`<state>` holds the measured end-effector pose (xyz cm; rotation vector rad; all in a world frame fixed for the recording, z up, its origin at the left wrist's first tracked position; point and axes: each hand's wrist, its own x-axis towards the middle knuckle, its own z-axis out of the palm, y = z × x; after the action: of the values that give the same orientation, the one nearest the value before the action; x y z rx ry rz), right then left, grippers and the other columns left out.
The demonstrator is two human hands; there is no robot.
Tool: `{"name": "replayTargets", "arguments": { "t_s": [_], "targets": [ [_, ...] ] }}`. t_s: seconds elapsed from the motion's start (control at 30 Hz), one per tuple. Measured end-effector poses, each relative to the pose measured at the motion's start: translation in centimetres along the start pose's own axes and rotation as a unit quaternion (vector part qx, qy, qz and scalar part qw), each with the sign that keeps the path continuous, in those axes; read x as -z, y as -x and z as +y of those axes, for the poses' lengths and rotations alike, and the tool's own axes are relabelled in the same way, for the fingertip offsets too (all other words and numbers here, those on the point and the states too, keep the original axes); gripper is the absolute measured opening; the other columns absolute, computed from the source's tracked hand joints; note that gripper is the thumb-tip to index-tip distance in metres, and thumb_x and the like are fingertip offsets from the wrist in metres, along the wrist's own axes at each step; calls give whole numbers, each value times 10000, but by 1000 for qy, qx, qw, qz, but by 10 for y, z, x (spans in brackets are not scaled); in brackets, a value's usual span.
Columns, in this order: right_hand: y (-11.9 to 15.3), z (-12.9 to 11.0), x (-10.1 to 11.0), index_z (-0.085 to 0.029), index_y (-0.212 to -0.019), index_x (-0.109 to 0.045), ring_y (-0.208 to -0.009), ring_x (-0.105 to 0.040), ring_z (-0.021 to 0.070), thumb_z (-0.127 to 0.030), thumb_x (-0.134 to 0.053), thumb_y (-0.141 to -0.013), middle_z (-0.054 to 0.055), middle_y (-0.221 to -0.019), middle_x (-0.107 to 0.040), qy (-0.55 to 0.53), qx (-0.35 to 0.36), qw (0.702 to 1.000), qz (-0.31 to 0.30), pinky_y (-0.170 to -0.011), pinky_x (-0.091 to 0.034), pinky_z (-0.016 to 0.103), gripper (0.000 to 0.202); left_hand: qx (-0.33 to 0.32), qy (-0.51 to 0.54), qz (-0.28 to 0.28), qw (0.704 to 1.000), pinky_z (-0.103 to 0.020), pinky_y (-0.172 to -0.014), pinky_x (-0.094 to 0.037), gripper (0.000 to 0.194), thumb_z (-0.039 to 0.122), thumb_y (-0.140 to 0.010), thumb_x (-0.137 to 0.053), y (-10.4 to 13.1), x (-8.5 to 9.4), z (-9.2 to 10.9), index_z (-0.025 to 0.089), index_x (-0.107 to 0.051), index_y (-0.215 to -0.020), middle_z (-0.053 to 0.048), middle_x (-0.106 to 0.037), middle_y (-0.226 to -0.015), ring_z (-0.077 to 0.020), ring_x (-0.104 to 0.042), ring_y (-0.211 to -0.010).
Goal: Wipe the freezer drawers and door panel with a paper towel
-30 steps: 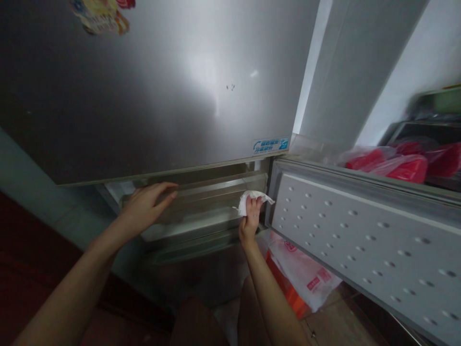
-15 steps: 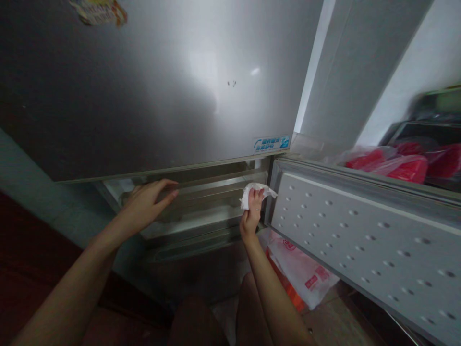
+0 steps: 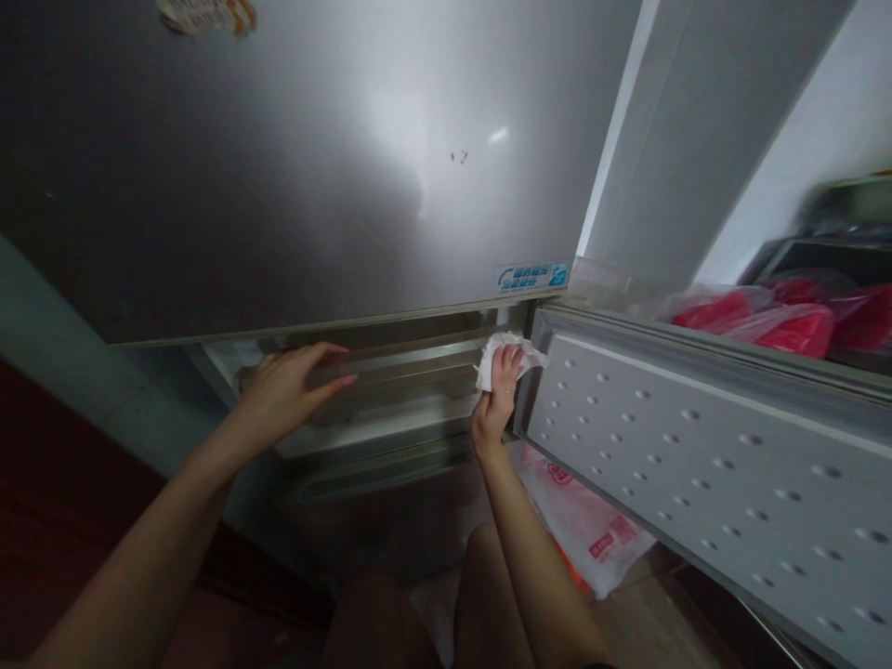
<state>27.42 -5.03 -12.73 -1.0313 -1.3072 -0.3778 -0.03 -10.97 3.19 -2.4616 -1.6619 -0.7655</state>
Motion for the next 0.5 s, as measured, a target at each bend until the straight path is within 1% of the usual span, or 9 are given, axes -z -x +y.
{"name": "replayTargets", "arguments": {
  "t_s": [0.07, 0.2, 0.3, 0.37, 0.43, 0.47, 0.5],
  "targets": [
    [18, 5, -1, -240, -1550, -218, -1510, -141, 241, -124, -204, -966, 112, -1567, -331, -5, -2, 1000, -5, -1169, -217, 629, 595, -2, 3, 3, 1000, -454, -951, -457, 520, 631, -844, -493, 0, 0, 0, 211, -611, -1127, -107, -704, -1157, -323, -641, -1089],
    [48, 14, -6, -174, -1496, -375, -1502, -180, 246, -151, -214, -957, 151, -1486, -450, -20, -31, 999, -18, -1166, -246, 607, 563, 4, 1, -4, 1000, -466, -951, -457, 525, 619, -845, -500, 0, 0, 0, 200, -608, -1140, -111, -703, -1160, -329, -639, -1098],
    [60, 14, -5, -184, -1463, -435, -1491, -220, 232, -153, -235, -940, 128, -1476, -472, -40, -59, 997, -35, -1175, -249, 578, 561, 1, 0, -5, 1000, -461, -955, -458, 520, 613, -849, -496, 0, 0, 0, 198, -608, -1144, -106, -703, -1163, -321, -640, -1098],
    [67, 6, 0, -199, -1457, -445, -1476, -266, 215, -152, -252, -929, 103, -1485, -469, -63, -80, 994, -50, -1185, -258, 541, 564, -2, 3, -2, 1000, -457, -963, -455, 516, 611, -854, -486, 0, 0, 0, 199, -608, -1139, -102, -703, -1167, -315, -639, -1102],
    [75, -8, 6, -195, -1458, -442, -1445, -339, 196, -149, -244, -929, 95, -1486, -470, -87, -98, 989, -64, -1183, -289, 495, 566, 0, 3, 1, 1000, -462, -970, -450, 512, 608, -861, -474, 0, 0, 1, 198, -611, -1136, -100, -704, -1169, -316, -636, -1108],
    [80, -18, 9, -179, -1455, -444, -1422, -379, 192, -156, -241, -935, 102, -1481, -476, -103, -114, 986, -69, -1174, -313, 474, 559, 2, 2, 1, 1000, -464, -971, -448, 512, 606, -863, -468, 0, 0, 1, 198, -611, -1137, -101, -704, -1171, -317, -636, -1109],
    [84, -29, 11, -160, -1443, -460, -1396, -419, 192, -174, -256, -942, 113, -1468, -491, -131, -151, 978, -66, -1161, -336, 452, 542, 3, 1, 2, 1000, -466, -972, -447, 512, 605, -864, -463, 0, 0, 1, 199, -612, -1139, -101, -704, -1172, -318, -636, -1109]
  ]
}}
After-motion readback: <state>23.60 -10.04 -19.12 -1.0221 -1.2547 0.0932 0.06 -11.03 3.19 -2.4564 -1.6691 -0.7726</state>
